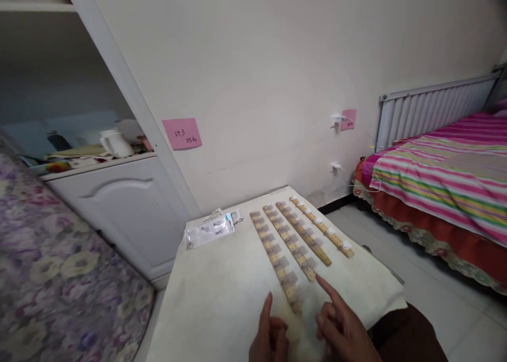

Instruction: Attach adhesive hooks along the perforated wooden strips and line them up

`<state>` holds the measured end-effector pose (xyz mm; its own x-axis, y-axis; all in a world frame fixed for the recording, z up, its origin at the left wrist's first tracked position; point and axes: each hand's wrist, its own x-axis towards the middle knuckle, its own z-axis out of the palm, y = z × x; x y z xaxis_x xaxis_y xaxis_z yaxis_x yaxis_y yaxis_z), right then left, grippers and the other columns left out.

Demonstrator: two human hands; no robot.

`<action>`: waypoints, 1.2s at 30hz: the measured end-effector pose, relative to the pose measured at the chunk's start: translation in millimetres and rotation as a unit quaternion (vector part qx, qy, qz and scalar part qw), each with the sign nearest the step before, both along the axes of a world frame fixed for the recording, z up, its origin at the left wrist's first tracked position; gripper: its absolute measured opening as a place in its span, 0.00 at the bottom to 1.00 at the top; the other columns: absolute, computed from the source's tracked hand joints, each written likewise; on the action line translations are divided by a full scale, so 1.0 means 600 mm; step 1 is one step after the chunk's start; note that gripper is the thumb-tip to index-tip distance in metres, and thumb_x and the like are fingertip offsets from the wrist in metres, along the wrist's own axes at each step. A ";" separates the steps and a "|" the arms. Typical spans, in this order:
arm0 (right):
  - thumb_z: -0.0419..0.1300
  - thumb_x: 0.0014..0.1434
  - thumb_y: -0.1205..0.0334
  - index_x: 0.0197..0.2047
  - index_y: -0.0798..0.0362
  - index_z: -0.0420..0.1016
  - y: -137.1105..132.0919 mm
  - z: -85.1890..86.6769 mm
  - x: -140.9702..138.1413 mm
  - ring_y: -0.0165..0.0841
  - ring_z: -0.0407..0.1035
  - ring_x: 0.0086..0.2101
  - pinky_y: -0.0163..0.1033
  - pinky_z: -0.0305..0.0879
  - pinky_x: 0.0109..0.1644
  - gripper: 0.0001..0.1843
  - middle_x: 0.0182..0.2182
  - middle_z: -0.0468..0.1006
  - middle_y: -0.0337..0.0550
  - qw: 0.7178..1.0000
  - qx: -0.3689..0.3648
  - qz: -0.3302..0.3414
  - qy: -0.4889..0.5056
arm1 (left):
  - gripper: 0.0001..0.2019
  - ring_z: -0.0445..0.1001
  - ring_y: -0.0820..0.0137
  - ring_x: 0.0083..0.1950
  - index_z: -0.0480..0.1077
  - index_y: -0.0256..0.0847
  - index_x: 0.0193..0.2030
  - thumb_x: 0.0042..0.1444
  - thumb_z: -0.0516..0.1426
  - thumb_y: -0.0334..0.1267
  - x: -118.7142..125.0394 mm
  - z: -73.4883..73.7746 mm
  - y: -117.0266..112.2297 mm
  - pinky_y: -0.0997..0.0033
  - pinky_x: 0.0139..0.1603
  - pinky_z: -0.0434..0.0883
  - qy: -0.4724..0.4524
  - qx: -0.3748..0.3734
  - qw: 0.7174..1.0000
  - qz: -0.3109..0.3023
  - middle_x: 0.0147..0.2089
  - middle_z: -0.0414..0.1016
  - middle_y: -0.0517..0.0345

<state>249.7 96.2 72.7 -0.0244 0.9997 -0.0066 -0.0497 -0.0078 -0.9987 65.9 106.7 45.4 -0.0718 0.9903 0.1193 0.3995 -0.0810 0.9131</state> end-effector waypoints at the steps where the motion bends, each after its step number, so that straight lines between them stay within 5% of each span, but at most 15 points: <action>1: 0.53 0.60 0.51 0.69 0.52 0.37 0.005 0.015 0.001 0.29 0.62 0.19 0.35 0.60 0.23 0.41 0.22 0.67 0.31 0.999 0.030 -0.016 -0.030 | 0.35 0.71 0.70 0.29 0.51 0.36 0.66 0.57 0.45 0.54 0.003 0.023 0.001 0.71 0.33 0.70 0.017 0.029 0.999 0.008 0.33 0.72 0.57; 7: 0.53 0.59 0.64 0.69 0.45 0.24 0.039 0.076 0.015 0.32 0.69 0.33 0.41 0.66 0.43 0.46 0.37 0.72 0.38 0.966 0.197 -0.042 -0.163 | 0.35 0.71 0.71 0.29 0.34 0.44 0.70 0.59 0.45 0.43 0.012 0.142 0.003 0.71 0.29 0.67 0.182 0.060 0.979 0.069 0.38 0.71 0.60; 12: 0.49 0.60 0.67 0.69 0.44 0.20 0.057 0.101 0.026 0.32 0.69 0.35 0.44 0.66 0.45 0.45 0.41 0.71 0.41 0.947 0.219 -0.043 -0.231 | 0.34 0.72 0.72 0.28 0.30 0.50 0.70 0.61 0.45 0.39 0.011 0.193 0.007 0.73 0.28 0.63 0.282 0.047 0.954 0.093 0.37 0.70 0.63; 24: 0.43 0.62 0.70 0.69 0.47 0.21 0.064 0.109 0.035 0.32 0.68 0.35 0.44 0.65 0.44 0.40 0.39 0.70 0.41 0.936 0.234 -0.053 -0.258 | 0.34 0.74 0.72 0.30 0.26 0.50 0.69 0.63 0.44 0.37 -0.004 0.193 0.012 0.75 0.25 0.59 0.345 0.045 0.930 0.116 0.36 0.69 0.64; 36: 0.43 0.62 0.69 0.70 0.49 0.22 0.057 0.096 0.035 0.33 0.68 0.34 0.42 0.66 0.43 0.40 0.38 0.71 0.42 0.931 0.237 -0.047 -0.274 | 0.35 0.74 0.73 0.32 0.28 0.47 0.70 0.62 0.46 0.36 0.000 0.185 0.012 0.77 0.29 0.61 0.329 -0.008 0.939 0.096 0.37 0.71 0.63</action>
